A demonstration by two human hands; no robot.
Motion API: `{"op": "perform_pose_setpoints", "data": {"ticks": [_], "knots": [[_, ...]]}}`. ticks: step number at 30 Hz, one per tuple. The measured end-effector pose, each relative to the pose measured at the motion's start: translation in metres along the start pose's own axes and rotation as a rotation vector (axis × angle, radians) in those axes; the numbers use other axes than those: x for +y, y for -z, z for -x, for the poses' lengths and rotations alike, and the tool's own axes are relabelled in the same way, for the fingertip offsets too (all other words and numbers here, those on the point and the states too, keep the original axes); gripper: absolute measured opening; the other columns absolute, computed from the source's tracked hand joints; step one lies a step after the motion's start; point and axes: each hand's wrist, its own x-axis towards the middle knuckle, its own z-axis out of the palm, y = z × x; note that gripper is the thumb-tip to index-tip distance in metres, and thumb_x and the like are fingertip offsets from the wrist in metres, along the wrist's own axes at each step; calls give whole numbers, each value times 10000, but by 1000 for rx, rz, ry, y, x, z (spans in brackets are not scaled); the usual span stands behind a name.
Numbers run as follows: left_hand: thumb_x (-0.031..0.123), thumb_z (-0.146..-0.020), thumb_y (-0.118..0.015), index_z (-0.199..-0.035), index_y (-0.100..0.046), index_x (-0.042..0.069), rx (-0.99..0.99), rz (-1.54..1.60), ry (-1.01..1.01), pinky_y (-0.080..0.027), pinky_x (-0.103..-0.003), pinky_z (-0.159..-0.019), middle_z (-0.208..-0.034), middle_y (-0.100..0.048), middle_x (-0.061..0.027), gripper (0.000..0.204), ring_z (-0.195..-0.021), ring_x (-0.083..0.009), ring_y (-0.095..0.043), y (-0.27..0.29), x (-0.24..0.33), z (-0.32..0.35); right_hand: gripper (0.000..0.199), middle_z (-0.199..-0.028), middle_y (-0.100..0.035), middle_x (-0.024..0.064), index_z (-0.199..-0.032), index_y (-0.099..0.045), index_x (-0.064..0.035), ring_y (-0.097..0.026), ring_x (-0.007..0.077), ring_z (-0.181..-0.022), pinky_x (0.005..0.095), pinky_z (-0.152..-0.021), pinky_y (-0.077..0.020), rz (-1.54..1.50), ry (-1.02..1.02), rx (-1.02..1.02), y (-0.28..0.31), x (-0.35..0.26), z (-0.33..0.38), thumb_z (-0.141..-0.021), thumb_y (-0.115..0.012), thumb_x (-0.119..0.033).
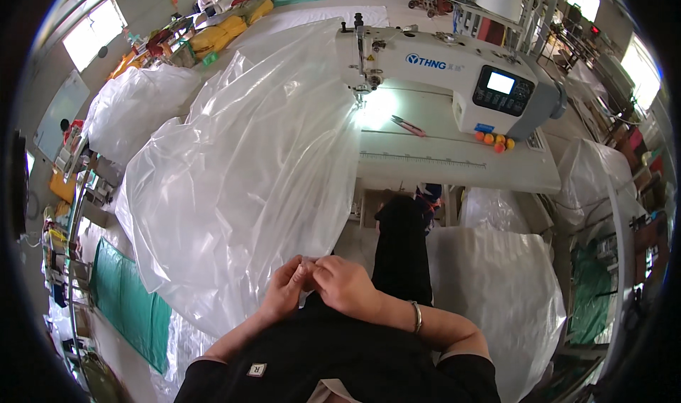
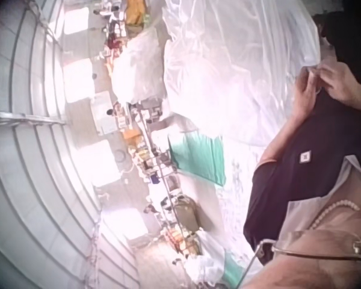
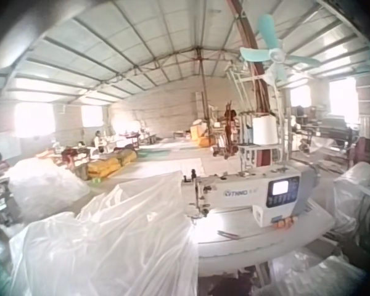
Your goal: The person aligns and sews large white plastic sheets using an industrial sewing machine. They repeatedly fold edges, guide the material under the needle, and adjust the sheet to maintain alignment while sewing.
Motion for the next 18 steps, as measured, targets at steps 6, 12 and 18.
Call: {"op": "perform_pose_setpoints", "data": {"ticks": [6,12,18], "knots": [[98,-938,-561,-917,-622,-20,212,-360,-149,-460,-263,-650,-771,-611,-42,135,-733,-125,-571,-4,15,-5,152,-825,-613,98,-827,-634,-22,-603,247,-674,305,-602,-509,-199,6,-10,12,21,-14,-750,-747,-90],[-11,-805,-633,-889,-633,-21,31,-1023,-853,-485,-328,-560,-796,-634,-139,85,-664,-276,-614,-4,22,-20,217,-898,-646,61,-1084,-596,-6,-606,134,-777,284,-695,-496,-480,-661,196,-33,103,-51,-935,-536,-152],[33,-744,-643,-952,-619,27,-419,-1013,-937,-498,-358,-537,-737,-552,-84,210,-620,-255,-585,-14,17,-50,174,-778,-645,92,-949,-613,-3,-625,177,-700,339,-635,-489,-210,-193,195,-89,115,-21,-910,-549,-160]]}}
